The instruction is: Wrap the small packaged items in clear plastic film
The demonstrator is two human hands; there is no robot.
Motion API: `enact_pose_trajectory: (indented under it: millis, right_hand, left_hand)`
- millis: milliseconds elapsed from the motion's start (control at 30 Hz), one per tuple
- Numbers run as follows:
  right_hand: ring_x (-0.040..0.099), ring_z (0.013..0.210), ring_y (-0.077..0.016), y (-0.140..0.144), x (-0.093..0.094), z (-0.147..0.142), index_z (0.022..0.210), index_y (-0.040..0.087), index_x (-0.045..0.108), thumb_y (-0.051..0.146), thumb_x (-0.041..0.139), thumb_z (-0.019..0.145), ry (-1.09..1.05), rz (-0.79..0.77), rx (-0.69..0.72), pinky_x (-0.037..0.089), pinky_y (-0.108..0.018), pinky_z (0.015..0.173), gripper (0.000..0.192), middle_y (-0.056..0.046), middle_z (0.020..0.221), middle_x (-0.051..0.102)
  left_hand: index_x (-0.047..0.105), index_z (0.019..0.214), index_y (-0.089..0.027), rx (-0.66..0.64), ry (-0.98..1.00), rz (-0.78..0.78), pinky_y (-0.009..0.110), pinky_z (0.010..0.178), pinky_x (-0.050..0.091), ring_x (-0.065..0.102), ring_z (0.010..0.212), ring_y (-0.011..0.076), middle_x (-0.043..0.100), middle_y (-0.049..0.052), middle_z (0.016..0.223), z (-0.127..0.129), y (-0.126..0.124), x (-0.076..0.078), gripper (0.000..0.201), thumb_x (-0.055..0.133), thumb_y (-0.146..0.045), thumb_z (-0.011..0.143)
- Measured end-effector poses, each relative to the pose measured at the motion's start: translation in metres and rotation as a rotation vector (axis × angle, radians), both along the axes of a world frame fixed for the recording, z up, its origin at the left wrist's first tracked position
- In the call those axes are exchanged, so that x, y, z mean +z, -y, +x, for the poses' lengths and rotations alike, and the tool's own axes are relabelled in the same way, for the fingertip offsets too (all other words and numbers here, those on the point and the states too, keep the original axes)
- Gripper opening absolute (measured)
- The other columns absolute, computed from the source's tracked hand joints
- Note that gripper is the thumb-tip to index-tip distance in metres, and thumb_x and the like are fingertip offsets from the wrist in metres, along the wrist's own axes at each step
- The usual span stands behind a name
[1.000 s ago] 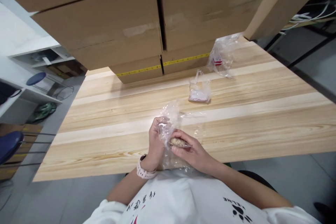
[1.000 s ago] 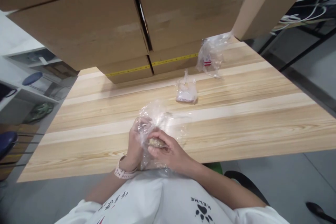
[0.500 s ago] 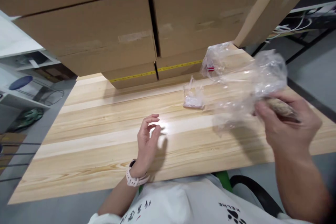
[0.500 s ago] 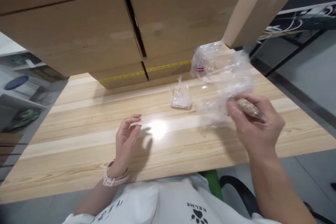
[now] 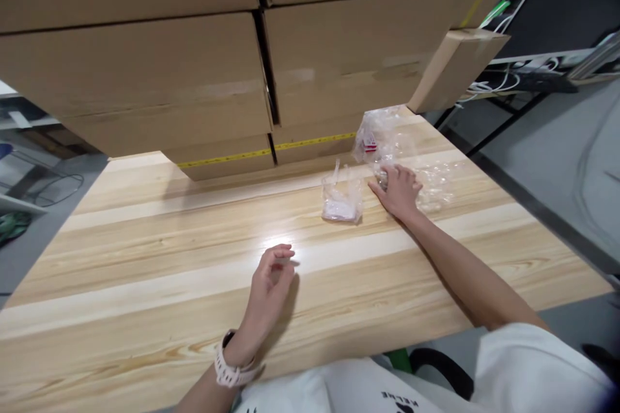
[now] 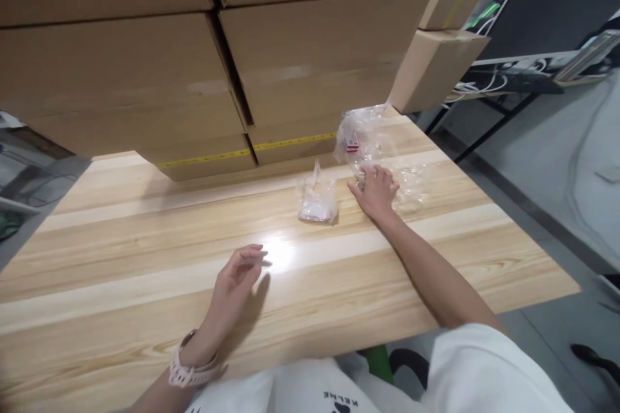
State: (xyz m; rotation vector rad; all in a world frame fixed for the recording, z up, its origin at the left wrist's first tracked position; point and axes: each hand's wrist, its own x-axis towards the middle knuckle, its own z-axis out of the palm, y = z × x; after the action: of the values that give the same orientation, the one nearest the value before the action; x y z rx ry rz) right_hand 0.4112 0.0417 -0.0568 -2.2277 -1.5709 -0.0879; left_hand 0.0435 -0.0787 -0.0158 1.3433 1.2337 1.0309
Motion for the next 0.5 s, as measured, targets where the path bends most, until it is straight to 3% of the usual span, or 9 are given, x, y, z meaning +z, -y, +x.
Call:
enact_pose_trajectory:
  millis: [133,267,367,500]
  right_hand:
    - [0.024,0.143,-0.0389,-0.076,0.002,0.014,0.147,0.021,0.045,0.058,0.052,0.091,-0.081,-0.006,-0.144,0.023,-0.063,0.11,0.067,-0.021,0.158,0.033]
    - [0.019,0.142,-0.0372,-0.142,0.001,0.026,0.147,0.02,0.042,0.047,0.054,0.091,-0.138,0.008,-0.247,0.024,-0.06,0.11,0.063,-0.02,0.159,0.027]
    - [0.021,0.141,-0.0366,-0.18,0.001,0.033,0.145,0.018,0.042,0.037,0.052,0.091,-0.148,0.029,-0.286,0.025,-0.058,0.109,0.059,-0.021,0.155,0.03]
    - [0.028,0.136,-0.0377,-0.213,0.001,0.039,0.143,0.013,0.043,0.039,0.049,0.094,-0.157,0.053,-0.32,0.027,-0.056,0.109,0.056,-0.023,0.148,0.037]
  left_hand:
    - [0.069,0.098,-0.021,0.022,0.018,-0.043,0.036,0.087,0.052,0.069,0.097,0.0218,0.066,0.011,0.121,0.002,-0.002,-0.008,0.019,0.069,-0.033,0.084]
    - [0.07,0.096,-0.022,0.078,0.019,-0.077,0.036,0.087,0.051,0.067,0.103,0.0244,0.066,0.011,0.119,0.003,-0.006,-0.011,0.018,0.07,-0.035,0.083]
    - [0.071,0.093,-0.022,0.085,-0.013,-0.073,0.036,0.09,0.05,0.064,0.111,0.0268,0.067,0.012,0.117,0.004,-0.006,-0.012,0.017,0.068,-0.036,0.084]
    - [0.072,0.092,-0.022,0.06,-0.082,-0.058,0.036,0.091,0.05,0.061,0.115,0.0274,0.065,0.013,0.12,0.005,-0.004,-0.012,0.017,0.063,-0.036,0.089]
